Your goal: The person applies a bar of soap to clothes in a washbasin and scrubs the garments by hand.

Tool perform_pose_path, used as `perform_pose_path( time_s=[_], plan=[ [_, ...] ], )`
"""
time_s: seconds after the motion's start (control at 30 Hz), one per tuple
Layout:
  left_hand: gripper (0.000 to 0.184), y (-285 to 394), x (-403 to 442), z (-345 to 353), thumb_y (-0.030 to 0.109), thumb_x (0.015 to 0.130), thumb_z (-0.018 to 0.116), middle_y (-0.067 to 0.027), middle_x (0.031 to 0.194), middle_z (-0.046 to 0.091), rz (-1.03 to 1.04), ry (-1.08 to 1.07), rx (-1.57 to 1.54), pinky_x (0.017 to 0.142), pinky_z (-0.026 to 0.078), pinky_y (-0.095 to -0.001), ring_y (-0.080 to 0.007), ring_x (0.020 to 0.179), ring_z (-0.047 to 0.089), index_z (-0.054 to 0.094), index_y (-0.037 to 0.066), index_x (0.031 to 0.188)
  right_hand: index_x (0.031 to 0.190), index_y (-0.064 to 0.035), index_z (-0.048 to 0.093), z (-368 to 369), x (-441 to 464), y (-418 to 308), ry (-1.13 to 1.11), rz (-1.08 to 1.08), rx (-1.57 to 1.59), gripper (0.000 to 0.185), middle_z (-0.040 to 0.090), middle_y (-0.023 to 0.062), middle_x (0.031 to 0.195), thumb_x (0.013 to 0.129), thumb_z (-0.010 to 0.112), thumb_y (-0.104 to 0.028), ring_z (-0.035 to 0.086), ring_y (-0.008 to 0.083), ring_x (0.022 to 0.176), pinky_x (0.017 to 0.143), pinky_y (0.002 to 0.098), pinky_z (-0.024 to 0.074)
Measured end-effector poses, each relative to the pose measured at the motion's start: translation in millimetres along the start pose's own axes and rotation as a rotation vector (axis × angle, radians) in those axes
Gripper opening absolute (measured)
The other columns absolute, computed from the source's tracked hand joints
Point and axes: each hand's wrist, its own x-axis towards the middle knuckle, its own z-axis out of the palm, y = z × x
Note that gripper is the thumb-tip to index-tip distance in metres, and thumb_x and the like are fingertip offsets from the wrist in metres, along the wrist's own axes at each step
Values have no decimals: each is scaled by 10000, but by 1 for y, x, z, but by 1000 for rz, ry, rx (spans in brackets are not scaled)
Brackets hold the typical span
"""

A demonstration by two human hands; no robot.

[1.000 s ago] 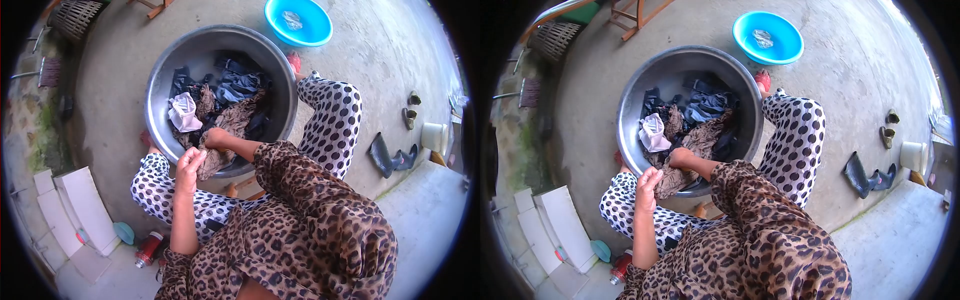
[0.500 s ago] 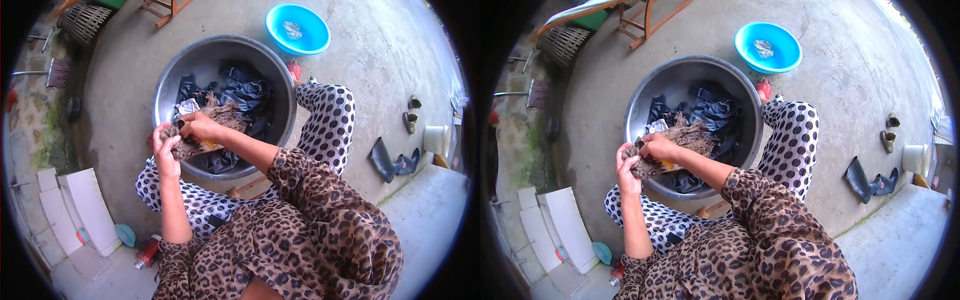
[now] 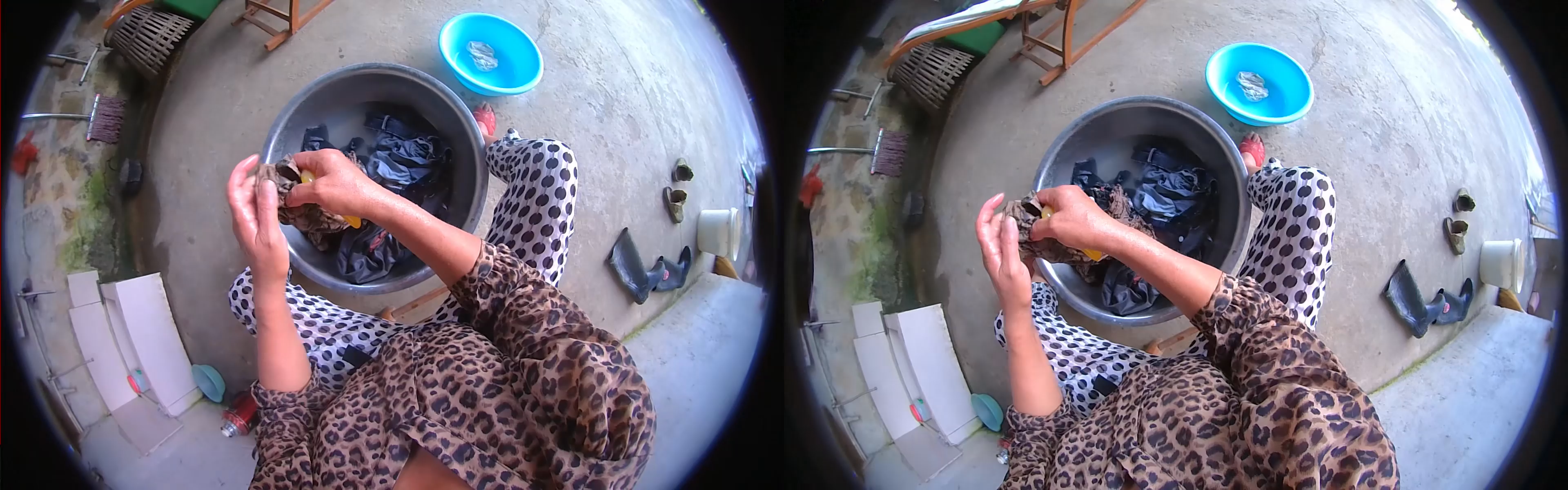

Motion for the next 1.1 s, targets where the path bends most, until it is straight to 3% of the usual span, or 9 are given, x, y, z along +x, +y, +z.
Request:
perform_pose_path(
  time_s=[0.1, 0.2, 0.23, 0.3, 0.47, 0.57, 0.63, 0.77, 1.1],
  plan=[
    [321, -29, -2, 0, 166, 994, 529, -94, 1030, 576, 71, 270, 121, 768, 458, -257, -138, 861, 559, 430, 23, 1264, 914, 21, 672, 6, -3, 0, 134, 38, -110, 250, 663, 131, 726, 726, 718, -137, 619, 143, 691, 685, 331, 502],
    [265, -120, -27, -34, 287, 1005, 496, -72, 1012, 584, -395, 462, -33, 781, 475, -285, -155, 868, 570, 490, 62, 1143, 853, 55, 638, 11, -7, -6, 341, 1, -133, 215, 585, 160, 614, 736, 665, -124, 583, 137, 590, 574, 355, 486],
    [295, -171, -42, -54, 352, 1014, 464, -69, 1014, 580, -612, 335, -85, 799, 483, -313, -173, 877, 575, 511, 72, 1095, 777, 46, 620, 20, -9, -5, 372, -54, -159, 183, 609, 247, 708, 697, 626, -119, 628, 408, 691, 662, 464, 501],
    [302, -200, -65, -35, 355, 1014, 461, -72, 1026, 576, -911, 243, -497, 808, 479, -316, -176, 891, 571, 510, 71, 1104, 774, 11, 635, 45, -17, -1, 325, -171, -290, 160, 626, 227, 723, 695, 623, -128, 627, 421, 700, 678, 472, 512],
    [319, -180, -78, -9, 361, 1015, 453, -79, 1058, 566, -945, 118, -1023, 832, 469, -321, -182, 924, 561, 507, 67, 1125, 723, -19, 618, 106, -61, -1, -29, -275, -514, 127, 627, 190, 732, 715, 658, -139, 660, 367, 755, 700, 462, 544],
    [329, -171, -74, -10, 365, 1016, 448, -84, 1077, 560, -882, 53, -1159, 846, 462, -324, -185, 944, 554, 505, 65, 1138, 789, -25, 623, 102, -64, -11, -581, -62, -633, 191, 636, 183, 787, 742, 703, -191, 662, 376, 775, 726, 459, 549],
    [337, -172, -71, -6, 368, 1016, 445, -87, 1090, 556, -862, 23, -1213, 855, 458, -327, -188, 958, 550, 503, 63, 1147, 915, -20, 602, 97, -57, -10, -95, -198, -634, 321, 623, 176, 856, 750, 746, -254, 653, 395, 776, 735, 462, 544],
    [352, -173, -67, 4, 374, 1017, 439, -92, 1116, 548, -878, -82, -1330, 874, 450, -331, -193, 984, 542, 501, 60, 1164, 925, -39, 541, 91, -23, 61, 81, -571, -660, 315, 514, 158, 884, 736, 724, -210, 539, 343, 878, 770, 442, 457],
    [390, -187, -57, 21, 387, 1020, 424, -107, 1179, 528, -898, -218, -1453, 921, 429, -342, -205, 1051, 521, 495, 52, 1207, 958, -23, 575, -6, 20, 162, 391, -105, -928, 230, 550, 219, 945, 763, 643, -123, 580, 387, 873, 778, 476, 492]
  ],
)
